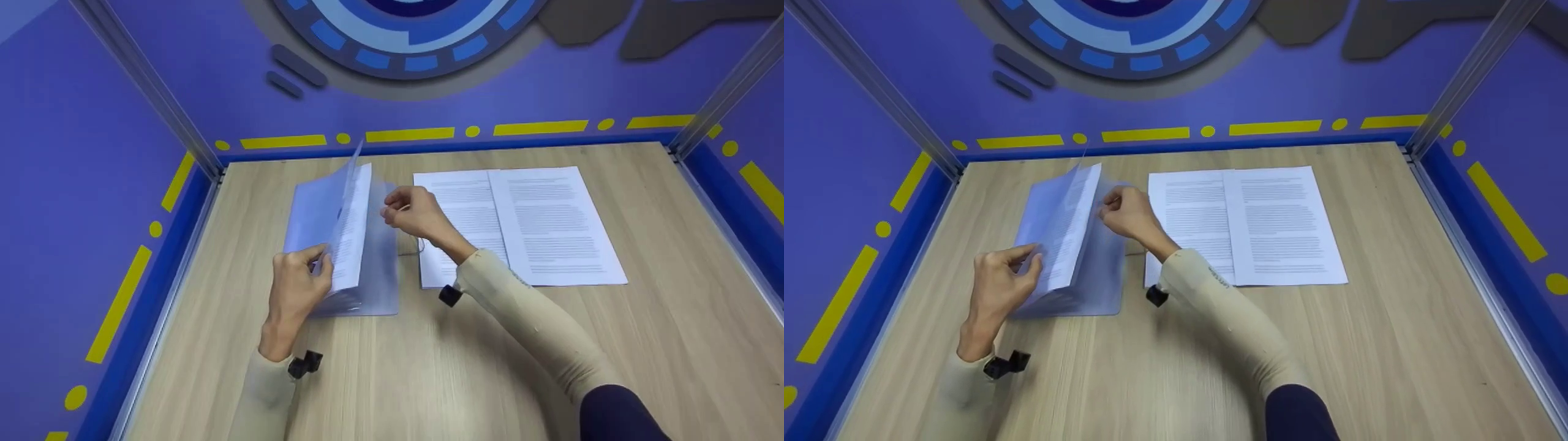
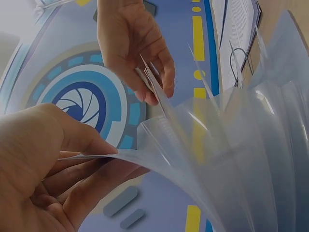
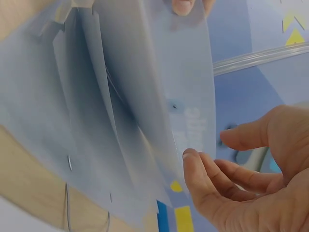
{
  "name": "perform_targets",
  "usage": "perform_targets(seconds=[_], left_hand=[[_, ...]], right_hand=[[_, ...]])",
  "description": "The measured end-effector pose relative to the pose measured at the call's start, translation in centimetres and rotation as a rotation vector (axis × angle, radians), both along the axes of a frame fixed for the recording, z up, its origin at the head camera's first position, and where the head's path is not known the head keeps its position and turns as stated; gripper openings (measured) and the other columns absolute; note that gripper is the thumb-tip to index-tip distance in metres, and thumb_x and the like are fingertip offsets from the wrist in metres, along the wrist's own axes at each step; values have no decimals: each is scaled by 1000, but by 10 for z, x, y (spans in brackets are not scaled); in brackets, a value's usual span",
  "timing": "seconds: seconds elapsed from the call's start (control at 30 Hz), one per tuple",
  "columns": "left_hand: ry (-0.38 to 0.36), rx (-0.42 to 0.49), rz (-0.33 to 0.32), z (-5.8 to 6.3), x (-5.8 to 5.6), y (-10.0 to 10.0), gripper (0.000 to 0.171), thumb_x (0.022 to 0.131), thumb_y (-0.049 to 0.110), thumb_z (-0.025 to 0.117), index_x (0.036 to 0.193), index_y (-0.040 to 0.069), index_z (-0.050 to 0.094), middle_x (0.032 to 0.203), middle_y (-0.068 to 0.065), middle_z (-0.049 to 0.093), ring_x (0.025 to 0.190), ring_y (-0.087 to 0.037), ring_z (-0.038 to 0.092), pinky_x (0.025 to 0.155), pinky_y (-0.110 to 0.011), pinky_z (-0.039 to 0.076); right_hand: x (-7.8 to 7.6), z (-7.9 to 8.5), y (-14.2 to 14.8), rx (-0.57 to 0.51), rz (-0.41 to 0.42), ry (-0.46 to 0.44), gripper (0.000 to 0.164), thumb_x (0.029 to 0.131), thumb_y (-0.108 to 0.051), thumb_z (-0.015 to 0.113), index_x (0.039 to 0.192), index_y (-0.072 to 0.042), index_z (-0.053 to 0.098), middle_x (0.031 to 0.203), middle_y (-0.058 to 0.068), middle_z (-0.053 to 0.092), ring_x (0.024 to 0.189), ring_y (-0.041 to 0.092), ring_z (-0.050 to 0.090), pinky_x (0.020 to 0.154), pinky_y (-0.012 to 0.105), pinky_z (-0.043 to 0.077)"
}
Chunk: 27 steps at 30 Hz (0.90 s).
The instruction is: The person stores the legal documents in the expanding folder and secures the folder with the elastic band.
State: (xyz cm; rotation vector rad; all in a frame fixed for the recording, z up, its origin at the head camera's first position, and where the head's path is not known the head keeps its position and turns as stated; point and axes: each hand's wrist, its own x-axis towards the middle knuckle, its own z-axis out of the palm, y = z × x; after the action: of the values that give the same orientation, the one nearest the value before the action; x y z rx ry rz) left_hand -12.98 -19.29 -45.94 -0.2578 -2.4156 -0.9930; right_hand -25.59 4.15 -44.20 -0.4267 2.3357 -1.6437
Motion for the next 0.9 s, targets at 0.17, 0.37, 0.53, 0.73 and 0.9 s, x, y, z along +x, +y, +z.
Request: perform_targets(seconds=[0.17, 0.37, 0.53, 0.73, 0.9], left_hand=[[-8, -3, 4, 1, 0, 0, 20, 88, -8, 70, 105, -13, 79, 95, -30, 78, 81, -37, 80, 67, -48, 66], [-7, -9, -6, 3, 1, 0, 20, 88, -10, 70, 106, -13, 79, 93, -30, 78, 73, -32, 78, 61, -45, 65], [0, -5, -15, 2, 1, 0, 20, 88, -10, 70, 105, -14, 79, 93, -30, 78, 73, -32, 78, 60, -44, 65], [11, -4, -15, 2, 2, 0, 19, 87, -10, 71, 104, -14, 79, 92, -30, 78, 72, -32, 78, 60, -43, 65], [0, -5, -18, 3, 2, 0, 20, 88, -9, 71, 106, -14, 79, 93, -31, 77, 74, -33, 79, 61, -44, 65]], right_hand=[[-1, 3, 21, 70, -12, 63, 27, 99, -16, 70, 120, 2, 72, 110, 14, 75, 97, 25, 75, 84, 33, 62], [-1, 5, 48, 130, -41, 93, 28, 101, -21, 71, 121, -1, 73, 114, 13, 75, 104, 29, 75, 89, 41, 60], [-2, 6, 75, 163, -71, 109, 27, 101, -20, 72, 122, -4, 72, 116, 15, 75, 109, 32, 74, 93, 45, 61], [-8, 7, 109, 218, -123, 76, 32, 103, -21, 70, 128, -2, 70, 123, 17, 73, 115, 35, 71, 97, 47, 60], [-13, 8, 135, 247, -178, 93, 34, 102, -22, 71, 127, 0, 70, 122, 20, 73, 114, 36, 71, 94, 45, 59]])
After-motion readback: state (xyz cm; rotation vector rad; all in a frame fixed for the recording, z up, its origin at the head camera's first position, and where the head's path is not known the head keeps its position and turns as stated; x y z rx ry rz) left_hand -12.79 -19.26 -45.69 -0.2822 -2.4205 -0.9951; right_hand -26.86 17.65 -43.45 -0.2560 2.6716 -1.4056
